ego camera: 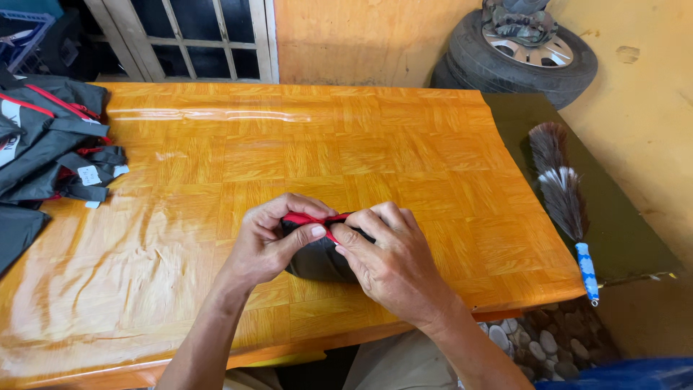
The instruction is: The person closes a small zippered pouch, uses a duster to clean a large black garment spread on a table, and then folds the garment.
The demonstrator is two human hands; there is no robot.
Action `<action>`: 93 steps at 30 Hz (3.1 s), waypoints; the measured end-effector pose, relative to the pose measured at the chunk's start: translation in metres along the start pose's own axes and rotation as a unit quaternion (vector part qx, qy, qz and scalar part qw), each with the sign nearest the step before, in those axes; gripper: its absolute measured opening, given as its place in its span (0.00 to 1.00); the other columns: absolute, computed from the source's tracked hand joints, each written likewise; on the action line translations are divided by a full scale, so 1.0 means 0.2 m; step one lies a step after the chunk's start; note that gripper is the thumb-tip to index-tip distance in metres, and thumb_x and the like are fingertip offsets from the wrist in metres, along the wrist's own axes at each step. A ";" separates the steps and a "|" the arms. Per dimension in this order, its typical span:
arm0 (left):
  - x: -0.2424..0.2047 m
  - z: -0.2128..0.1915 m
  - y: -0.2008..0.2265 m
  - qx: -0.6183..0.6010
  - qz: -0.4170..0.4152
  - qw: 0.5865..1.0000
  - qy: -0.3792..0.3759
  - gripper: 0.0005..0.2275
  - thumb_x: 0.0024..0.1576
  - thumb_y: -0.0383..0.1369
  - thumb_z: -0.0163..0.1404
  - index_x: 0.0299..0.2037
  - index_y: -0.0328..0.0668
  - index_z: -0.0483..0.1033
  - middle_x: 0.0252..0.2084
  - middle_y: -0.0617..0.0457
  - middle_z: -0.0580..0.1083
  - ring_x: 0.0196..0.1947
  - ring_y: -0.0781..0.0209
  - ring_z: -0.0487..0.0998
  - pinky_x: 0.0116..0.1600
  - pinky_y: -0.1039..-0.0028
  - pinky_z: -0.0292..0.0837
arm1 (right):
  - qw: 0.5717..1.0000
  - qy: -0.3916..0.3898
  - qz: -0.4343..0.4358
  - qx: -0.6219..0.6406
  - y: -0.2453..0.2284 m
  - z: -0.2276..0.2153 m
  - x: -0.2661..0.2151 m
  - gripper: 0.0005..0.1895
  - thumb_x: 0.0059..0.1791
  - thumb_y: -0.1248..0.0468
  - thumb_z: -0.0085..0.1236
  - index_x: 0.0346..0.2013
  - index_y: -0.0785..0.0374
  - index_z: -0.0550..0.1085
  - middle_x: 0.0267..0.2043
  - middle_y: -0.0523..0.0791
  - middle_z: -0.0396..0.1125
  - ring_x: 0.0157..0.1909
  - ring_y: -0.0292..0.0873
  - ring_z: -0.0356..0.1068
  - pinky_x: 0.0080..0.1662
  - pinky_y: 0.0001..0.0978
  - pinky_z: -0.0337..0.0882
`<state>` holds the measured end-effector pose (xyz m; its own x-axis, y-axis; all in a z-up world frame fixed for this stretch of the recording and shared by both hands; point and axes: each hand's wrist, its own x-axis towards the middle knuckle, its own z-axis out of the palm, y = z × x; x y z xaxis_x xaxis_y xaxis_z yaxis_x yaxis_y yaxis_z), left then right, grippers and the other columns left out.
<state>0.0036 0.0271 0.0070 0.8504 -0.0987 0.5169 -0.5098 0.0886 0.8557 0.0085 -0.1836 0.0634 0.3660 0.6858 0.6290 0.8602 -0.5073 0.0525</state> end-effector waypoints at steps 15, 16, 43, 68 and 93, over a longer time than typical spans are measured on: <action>0.10 -0.08 0.27 0.355 0.093 0.921 -0.131 0.08 0.61 0.25 0.48 0.48 0.41 0.78 0.40 0.52 0.81 0.30 0.56 0.81 0.35 0.72 0.72 | 0.999 0.005 0.021 0.029 0.00 0.01 -0.03 0.11 0.57 0.63 0.51 0.53 0.56 0.75 0.50 0.41 0.70 0.43 0.49 0.64 0.41 0.41 0.60; 0.09 -0.07 0.26 0.355 0.093 0.921 -0.131 0.08 0.61 0.25 0.48 0.48 0.41 0.78 0.40 0.52 0.81 0.30 0.56 0.81 0.35 0.72 0.72 | 0.999 0.005 0.021 0.029 0.00 0.01 -0.02 0.11 0.57 0.63 0.51 0.53 0.56 0.75 0.50 0.41 0.70 0.43 0.49 0.64 0.41 0.41 0.60; -0.01 0.06 -0.16 0.009 0.070 0.995 0.076 0.22 0.44 0.24 0.69 0.51 0.31 0.80 0.38 0.43 0.83 0.41 0.60 0.82 0.54 0.67 0.76 | 0.996 0.066 0.012 0.059 0.02 0.09 -0.05 0.10 0.55 0.62 0.52 0.47 0.53 0.79 0.35 0.38 0.63 0.41 0.43 0.66 0.46 0.33 0.65; 0.01 0.06 -0.19 -0.045 -0.019 0.997 0.061 0.23 0.39 0.26 0.73 0.46 0.33 0.81 0.38 0.44 0.83 0.42 0.62 0.81 0.55 0.70 0.73 | 0.989 0.113 0.058 0.081 0.01 0.10 -0.05 0.06 0.55 0.61 0.53 0.38 0.60 0.73 0.54 0.48 0.67 0.48 0.55 0.67 0.50 0.43 0.70; 0.03 0.09 -0.23 -0.020 0.053 0.993 0.107 0.18 0.39 0.27 0.73 0.38 0.35 0.82 0.31 0.46 0.83 0.36 0.60 0.83 0.49 0.71 0.75 | 0.987 0.112 0.074 0.085 -0.01 0.14 -0.03 0.06 0.56 0.63 0.51 0.38 0.56 0.76 0.41 0.42 0.67 0.43 0.48 0.69 0.46 0.38 0.68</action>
